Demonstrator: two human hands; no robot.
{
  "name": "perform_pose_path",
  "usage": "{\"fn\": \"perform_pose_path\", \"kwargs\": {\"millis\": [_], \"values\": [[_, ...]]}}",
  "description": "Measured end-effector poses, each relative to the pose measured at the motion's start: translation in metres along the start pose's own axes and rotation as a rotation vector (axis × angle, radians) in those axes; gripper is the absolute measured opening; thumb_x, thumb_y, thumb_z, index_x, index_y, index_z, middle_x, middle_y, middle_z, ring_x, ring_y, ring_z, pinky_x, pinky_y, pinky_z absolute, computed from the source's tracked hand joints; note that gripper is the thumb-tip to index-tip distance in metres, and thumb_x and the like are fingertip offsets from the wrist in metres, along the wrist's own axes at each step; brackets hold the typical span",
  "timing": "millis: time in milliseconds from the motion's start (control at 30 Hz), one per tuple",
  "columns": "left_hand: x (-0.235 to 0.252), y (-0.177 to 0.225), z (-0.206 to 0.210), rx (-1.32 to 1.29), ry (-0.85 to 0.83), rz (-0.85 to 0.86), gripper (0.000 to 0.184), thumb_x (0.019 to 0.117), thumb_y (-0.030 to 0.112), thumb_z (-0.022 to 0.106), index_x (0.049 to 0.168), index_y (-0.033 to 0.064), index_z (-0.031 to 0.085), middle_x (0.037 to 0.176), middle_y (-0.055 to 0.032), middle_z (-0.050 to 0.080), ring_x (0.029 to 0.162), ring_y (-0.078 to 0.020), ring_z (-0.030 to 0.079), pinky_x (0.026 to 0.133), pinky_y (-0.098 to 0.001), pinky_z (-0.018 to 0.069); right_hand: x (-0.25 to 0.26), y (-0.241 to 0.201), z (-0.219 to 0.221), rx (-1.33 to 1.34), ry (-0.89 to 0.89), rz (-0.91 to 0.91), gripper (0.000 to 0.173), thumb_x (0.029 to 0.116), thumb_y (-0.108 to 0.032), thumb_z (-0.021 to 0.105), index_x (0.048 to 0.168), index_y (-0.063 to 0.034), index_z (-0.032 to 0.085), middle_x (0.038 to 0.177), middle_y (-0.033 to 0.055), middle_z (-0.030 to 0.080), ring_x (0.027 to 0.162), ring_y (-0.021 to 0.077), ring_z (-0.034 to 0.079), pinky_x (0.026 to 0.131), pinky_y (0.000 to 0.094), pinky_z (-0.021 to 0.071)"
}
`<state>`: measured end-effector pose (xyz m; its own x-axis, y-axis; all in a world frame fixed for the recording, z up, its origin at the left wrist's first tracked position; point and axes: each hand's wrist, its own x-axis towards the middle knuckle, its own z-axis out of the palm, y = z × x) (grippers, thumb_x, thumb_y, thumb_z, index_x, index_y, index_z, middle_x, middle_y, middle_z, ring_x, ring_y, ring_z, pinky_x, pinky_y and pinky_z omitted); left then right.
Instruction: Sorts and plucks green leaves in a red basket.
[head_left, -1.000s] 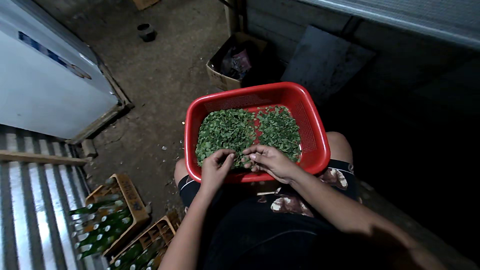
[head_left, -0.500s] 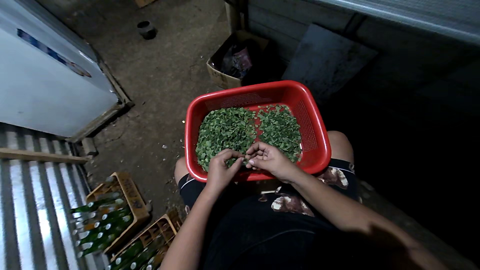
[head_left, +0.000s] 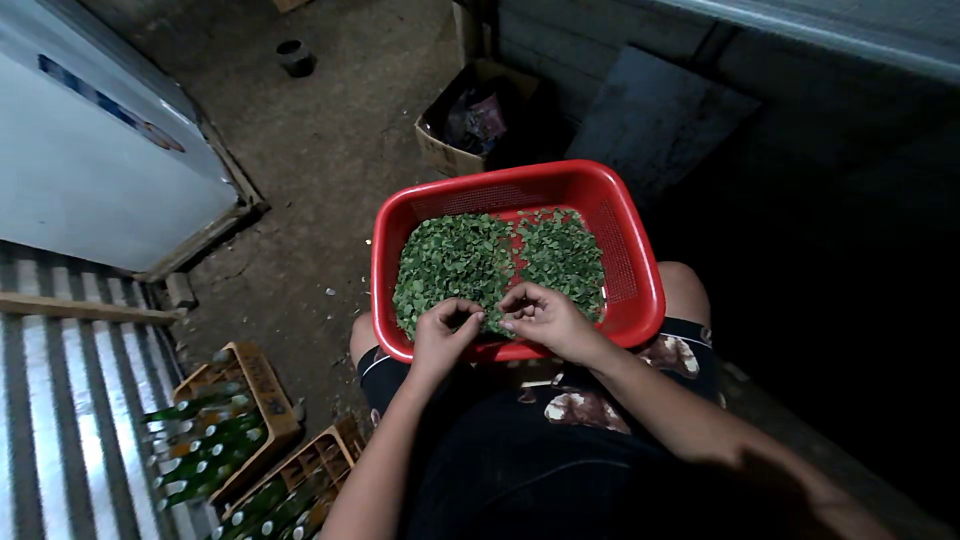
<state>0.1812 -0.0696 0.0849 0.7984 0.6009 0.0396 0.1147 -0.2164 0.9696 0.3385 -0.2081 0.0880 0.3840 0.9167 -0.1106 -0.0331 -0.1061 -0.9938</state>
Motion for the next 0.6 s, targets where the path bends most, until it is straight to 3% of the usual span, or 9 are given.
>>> {"fn": "perform_pose_path", "kwargs": {"millis": [167, 333, 433, 533, 600], "values": [[-0.001, -0.001, 0.001, -0.101, -0.03, -0.06, 0.008, 0.0934, 0.004, 0.064, 0.098, 0.0009, 0.069, 0.088, 0.0022, 0.07, 0.079, -0.0022, 0.067, 0.075, -0.0202, 0.0566, 0.0, 0.0, 0.001, 0.073, -0.001, -0.044, 0.015, 0.0891, 0.002, 0.07, 0.103, 0.0002, 0.064, 0.098, 0.0014, 0.068, 0.088, 0.0044, 0.067, 0.082, 0.022, 0.0583], [-0.003, -0.002, 0.004, -0.188, -0.123, -0.077, 0.025, 0.0952, 0.007, 0.064, 0.117, -0.0048, 0.062, 0.108, -0.0054, 0.071, 0.097, -0.0088, 0.069, 0.088, -0.0268, 0.0577, -0.001, 0.0, 0.003, 0.038, 0.013, -0.089, 0.01, 0.0901, 0.001, 0.068, 0.1, -0.0007, 0.066, 0.094, 0.0, 0.069, 0.086, 0.0028, 0.067, 0.081, 0.0201, 0.0576], [-0.004, -0.005, 0.01, -0.203, -0.135, -0.043, 0.021, 0.0929, 0.005, 0.068, 0.111, -0.0056, 0.067, 0.116, -0.0094, 0.07, 0.106, -0.0101, 0.068, 0.094, -0.027, 0.0577, 0.0, 0.002, 0.004, 0.017, 0.022, -0.13, 0.009, 0.0903, 0.0, 0.067, 0.099, -0.0008, 0.067, 0.093, -0.0013, 0.068, 0.084, 0.0003, 0.064, 0.079, 0.0175, 0.0549], [-0.003, -0.002, 0.016, -0.2, -0.091, -0.096, 0.009, 0.093, 0.002, 0.067, 0.1, -0.0004, 0.07, 0.095, 0.0009, 0.071, 0.085, -0.0018, 0.067, 0.08, -0.0204, 0.057, -0.001, 0.001, 0.003, -0.013, 0.045, -0.136, 0.01, 0.0916, -0.004, 0.067, 0.102, -0.0011, 0.067, 0.096, -0.001, 0.069, 0.087, 0.0008, 0.065, 0.08, 0.0186, 0.0555], [-0.002, -0.003, 0.015, -0.226, -0.094, -0.147, 0.007, 0.095, 0.002, 0.064, 0.099, 0.0013, 0.07, 0.09, 0.0036, 0.07, 0.081, -0.0013, 0.066, 0.078, -0.0201, 0.0564, -0.002, -0.002, 0.001, -0.019, 0.074, -0.118, 0.012, 0.0945, -0.005, 0.065, 0.105, -0.0009, 0.067, 0.099, 0.0003, 0.071, 0.091, 0.0022, 0.066, 0.082, 0.0204, 0.056]]}}
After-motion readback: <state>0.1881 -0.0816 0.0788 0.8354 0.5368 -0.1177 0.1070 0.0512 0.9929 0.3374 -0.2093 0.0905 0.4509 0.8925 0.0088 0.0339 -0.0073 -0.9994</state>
